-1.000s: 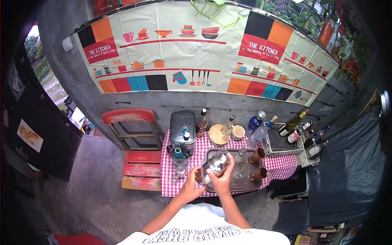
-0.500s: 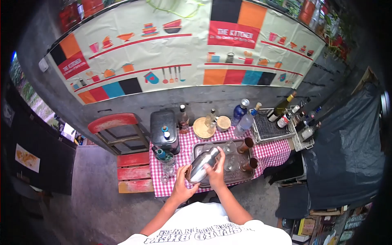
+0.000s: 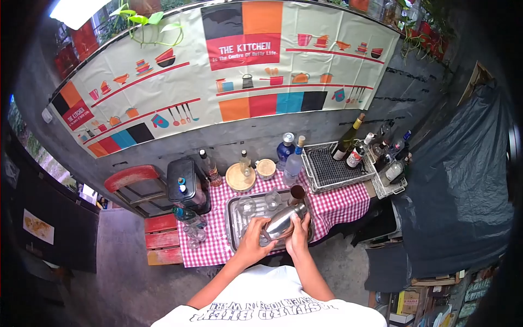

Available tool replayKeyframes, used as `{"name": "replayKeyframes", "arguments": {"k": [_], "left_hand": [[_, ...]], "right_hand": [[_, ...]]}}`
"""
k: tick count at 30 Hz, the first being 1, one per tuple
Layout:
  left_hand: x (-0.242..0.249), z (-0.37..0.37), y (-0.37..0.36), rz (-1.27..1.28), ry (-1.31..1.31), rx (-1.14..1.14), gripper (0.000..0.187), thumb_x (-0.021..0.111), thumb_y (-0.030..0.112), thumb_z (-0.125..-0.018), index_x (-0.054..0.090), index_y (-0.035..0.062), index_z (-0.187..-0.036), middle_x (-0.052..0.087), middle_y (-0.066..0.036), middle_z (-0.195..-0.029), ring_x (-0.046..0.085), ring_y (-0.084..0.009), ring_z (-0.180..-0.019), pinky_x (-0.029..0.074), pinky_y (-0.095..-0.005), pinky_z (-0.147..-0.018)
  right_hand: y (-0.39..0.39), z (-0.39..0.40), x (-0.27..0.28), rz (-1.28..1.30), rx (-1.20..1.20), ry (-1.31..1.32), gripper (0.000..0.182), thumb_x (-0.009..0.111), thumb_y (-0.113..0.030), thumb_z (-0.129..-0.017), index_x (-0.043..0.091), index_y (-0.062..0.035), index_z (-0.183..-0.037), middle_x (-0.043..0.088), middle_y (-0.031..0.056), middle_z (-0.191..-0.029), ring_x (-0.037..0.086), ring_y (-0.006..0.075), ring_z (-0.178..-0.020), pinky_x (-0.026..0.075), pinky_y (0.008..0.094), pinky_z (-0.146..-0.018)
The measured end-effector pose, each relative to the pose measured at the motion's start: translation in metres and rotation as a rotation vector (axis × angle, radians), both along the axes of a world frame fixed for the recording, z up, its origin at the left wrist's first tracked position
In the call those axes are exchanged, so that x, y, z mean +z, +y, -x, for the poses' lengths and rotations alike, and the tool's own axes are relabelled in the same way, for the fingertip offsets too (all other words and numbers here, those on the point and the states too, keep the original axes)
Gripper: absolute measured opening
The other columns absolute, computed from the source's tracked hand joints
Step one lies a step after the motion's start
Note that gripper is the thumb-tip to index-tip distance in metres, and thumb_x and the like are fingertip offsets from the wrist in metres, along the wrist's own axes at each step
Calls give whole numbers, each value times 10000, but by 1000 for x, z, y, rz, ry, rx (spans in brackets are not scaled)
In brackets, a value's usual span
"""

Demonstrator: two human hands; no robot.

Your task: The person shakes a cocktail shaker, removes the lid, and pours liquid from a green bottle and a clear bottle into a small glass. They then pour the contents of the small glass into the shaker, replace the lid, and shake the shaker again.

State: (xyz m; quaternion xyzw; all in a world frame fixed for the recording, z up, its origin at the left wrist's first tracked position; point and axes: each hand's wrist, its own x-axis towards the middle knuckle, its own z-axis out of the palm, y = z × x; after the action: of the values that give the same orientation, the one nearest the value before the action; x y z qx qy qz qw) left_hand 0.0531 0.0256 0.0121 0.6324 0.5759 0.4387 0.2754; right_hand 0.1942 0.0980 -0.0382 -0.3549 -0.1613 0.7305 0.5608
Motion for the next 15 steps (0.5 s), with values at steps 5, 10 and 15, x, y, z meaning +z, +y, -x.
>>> {"name": "replayKeyframes", "arguments": {"k": [5,10,15], "left_hand": [[-7,-36,5,15,-33,22,759,761,25,-726,372,6,-1378,448,-180,-1253,523,-328,-1160,451,-382,-991],[-35,-66,10,-78,-150,76,844,773,30,-722,288,-5,-1413,431,-190,-1285,485,-316,-1237,416,-404,-1036],[-38,-83,8,-89,-143,117,816,802,74,-746,311,-1,-1394,478,-199,-1297,530,-334,-1225,425,-424,-1032]], "right_hand": [[6,-31,26,-645,-31,-637,938,780,-144,-785,181,-71,-1504,394,134,-1376,464,231,-1228,411,361,-1033],[3,-55,56,-1274,79,-937,888,870,-148,-688,333,-43,-1387,484,231,-1289,514,364,-1207,436,455,-1014],[2,-70,51,-1329,203,-881,889,863,-136,-691,320,-77,-1393,459,237,-1324,504,395,-1213,418,482,-1026]]}}
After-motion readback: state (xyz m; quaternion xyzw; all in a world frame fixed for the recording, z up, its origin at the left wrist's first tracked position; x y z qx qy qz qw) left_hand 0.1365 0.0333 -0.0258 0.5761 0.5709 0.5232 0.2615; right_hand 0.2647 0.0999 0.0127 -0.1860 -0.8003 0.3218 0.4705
